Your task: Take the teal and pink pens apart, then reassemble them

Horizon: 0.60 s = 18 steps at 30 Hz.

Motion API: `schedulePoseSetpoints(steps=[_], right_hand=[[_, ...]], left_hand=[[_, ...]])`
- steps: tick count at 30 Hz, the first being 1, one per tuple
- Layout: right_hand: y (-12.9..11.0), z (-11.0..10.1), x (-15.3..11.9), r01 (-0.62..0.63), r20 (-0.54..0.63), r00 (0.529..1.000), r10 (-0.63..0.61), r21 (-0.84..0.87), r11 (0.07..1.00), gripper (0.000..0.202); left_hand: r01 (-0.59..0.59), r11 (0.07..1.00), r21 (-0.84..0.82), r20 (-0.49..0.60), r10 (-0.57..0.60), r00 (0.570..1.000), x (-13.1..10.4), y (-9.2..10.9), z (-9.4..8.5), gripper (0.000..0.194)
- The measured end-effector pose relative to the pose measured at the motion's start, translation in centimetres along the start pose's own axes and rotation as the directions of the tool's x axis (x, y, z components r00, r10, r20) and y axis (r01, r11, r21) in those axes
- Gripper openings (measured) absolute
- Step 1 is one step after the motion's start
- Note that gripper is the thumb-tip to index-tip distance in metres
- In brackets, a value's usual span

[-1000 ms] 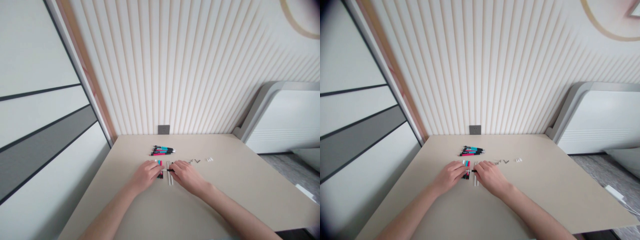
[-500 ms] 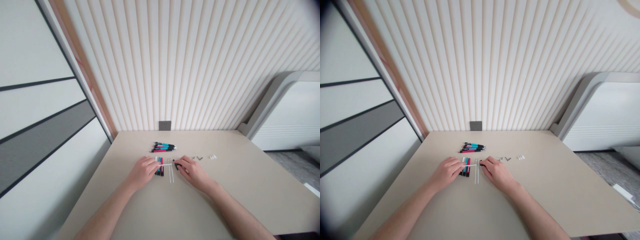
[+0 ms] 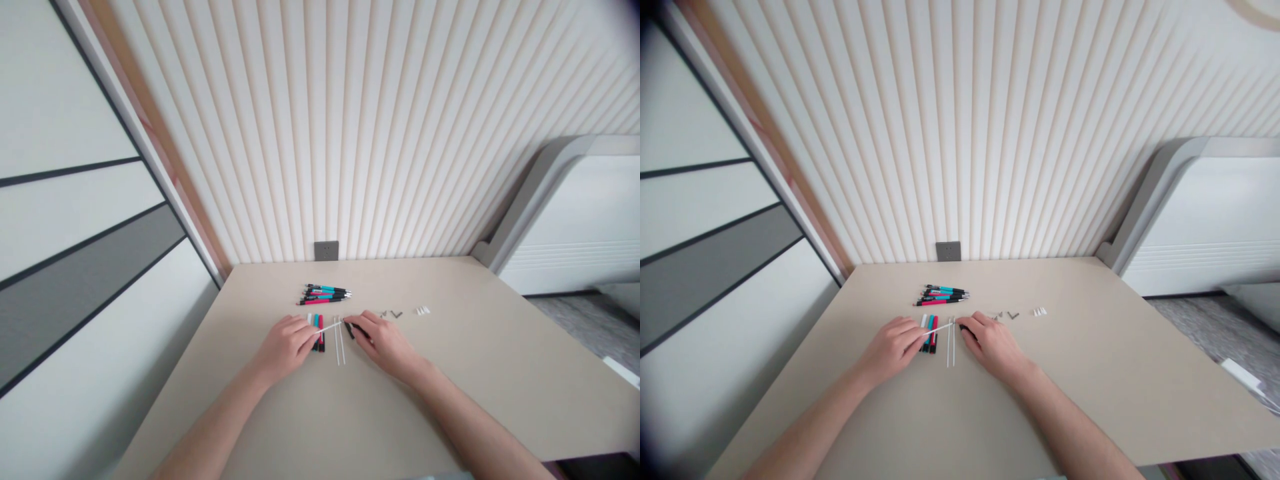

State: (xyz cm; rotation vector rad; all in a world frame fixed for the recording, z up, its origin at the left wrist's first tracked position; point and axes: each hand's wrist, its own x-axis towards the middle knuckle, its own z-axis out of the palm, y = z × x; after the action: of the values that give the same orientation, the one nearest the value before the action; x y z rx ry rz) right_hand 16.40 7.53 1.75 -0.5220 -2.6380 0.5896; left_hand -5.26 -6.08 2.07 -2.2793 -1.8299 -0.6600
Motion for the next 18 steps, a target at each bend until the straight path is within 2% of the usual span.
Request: schedulePoseSetpoints(steps=[6,12,16,18], right_hand=[[0.3,0.7,0.1,-0.031,0.013,0.999,0.031,0.044,0.999,0.022],[0.4,0.4,0.3,-0.086,0.006,0.996,0.086,-0.025,0.996,0.023],[0.4,0.2,0.3,-0.217,-0.067,0.975,0.212,-0.083,0.973,0.025],[0.5,0.3,0.3,-0.243,-0.086,0.968,0.236,-0.088,0.966,0.025]], left_hand=[[-0.036,0.999,-0.012,0.027,0.036,0.999,0.0,0.4,0.3,0.025],[-0.037,0.999,-0.01,-0.002,0.037,0.999,0.0,0.5,-0.1,0.025],[-0.026,0.993,0.116,-0.064,0.034,0.997,0.2,0.9,-0.2,0.03],[-0.011,0.979,0.206,-0.085,0.029,0.996,0.4,1.5,0.1,0.03]])
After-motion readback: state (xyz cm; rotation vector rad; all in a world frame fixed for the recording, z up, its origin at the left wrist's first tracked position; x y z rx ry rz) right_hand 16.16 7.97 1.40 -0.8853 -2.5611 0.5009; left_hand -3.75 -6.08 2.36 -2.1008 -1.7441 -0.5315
